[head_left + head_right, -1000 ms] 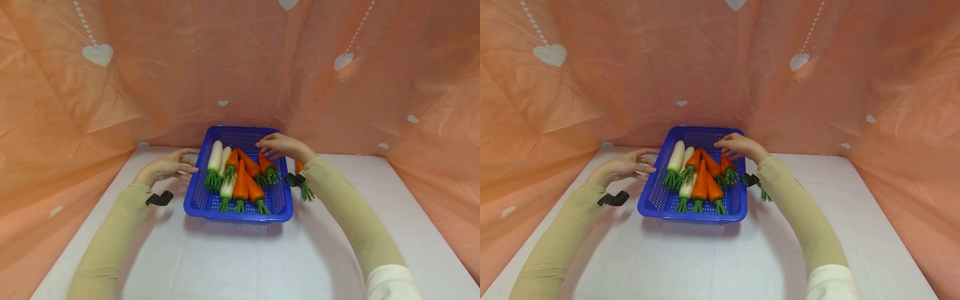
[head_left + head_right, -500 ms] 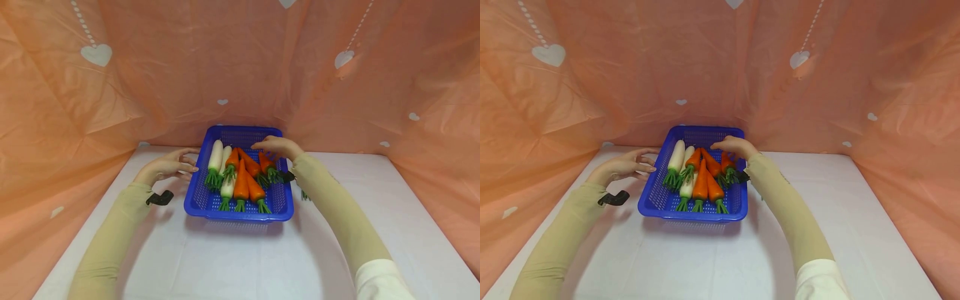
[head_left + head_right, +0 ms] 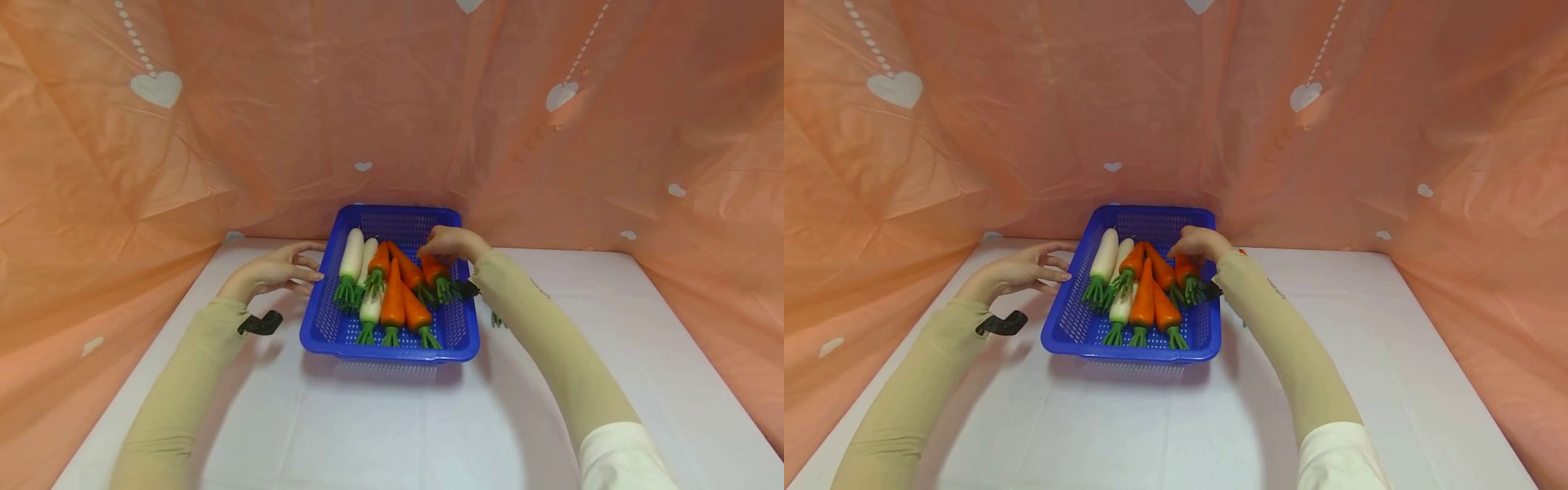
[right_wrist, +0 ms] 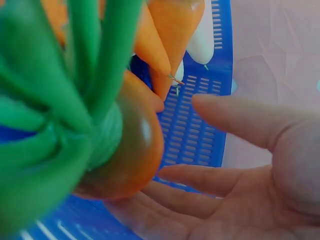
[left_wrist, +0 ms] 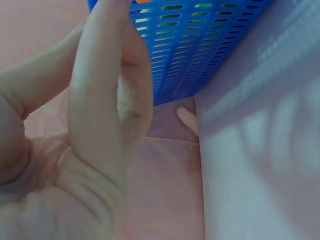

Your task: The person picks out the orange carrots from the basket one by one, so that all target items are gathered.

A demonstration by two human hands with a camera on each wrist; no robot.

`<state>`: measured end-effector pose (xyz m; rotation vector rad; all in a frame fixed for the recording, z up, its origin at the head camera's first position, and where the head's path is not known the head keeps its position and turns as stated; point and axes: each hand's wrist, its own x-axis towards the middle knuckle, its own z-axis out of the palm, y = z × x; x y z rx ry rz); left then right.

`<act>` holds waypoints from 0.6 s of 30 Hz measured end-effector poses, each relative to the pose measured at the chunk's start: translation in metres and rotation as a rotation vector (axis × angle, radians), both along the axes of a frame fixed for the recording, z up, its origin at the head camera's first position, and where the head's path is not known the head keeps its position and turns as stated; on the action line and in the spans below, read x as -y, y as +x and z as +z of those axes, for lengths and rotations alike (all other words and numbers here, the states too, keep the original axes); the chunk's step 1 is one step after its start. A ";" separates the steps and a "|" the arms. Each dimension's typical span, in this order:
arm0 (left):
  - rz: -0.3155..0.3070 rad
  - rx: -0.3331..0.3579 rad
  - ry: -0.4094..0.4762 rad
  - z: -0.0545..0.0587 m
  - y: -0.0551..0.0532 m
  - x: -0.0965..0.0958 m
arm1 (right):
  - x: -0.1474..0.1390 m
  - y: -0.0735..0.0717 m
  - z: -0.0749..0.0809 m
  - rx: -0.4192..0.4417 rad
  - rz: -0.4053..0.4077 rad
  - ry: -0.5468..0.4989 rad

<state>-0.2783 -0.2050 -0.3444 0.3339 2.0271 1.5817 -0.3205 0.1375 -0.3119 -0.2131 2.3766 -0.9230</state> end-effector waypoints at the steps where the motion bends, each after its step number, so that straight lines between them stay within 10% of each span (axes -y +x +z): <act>1: 0.000 0.001 -0.001 0.000 0.000 0.000 | 0.000 -0.001 0.000 -0.007 0.011 0.002; 18: -0.009 -0.009 -0.025 0.002 0.002 0.000 | -0.002 -0.002 -0.002 0.108 0.015 -0.057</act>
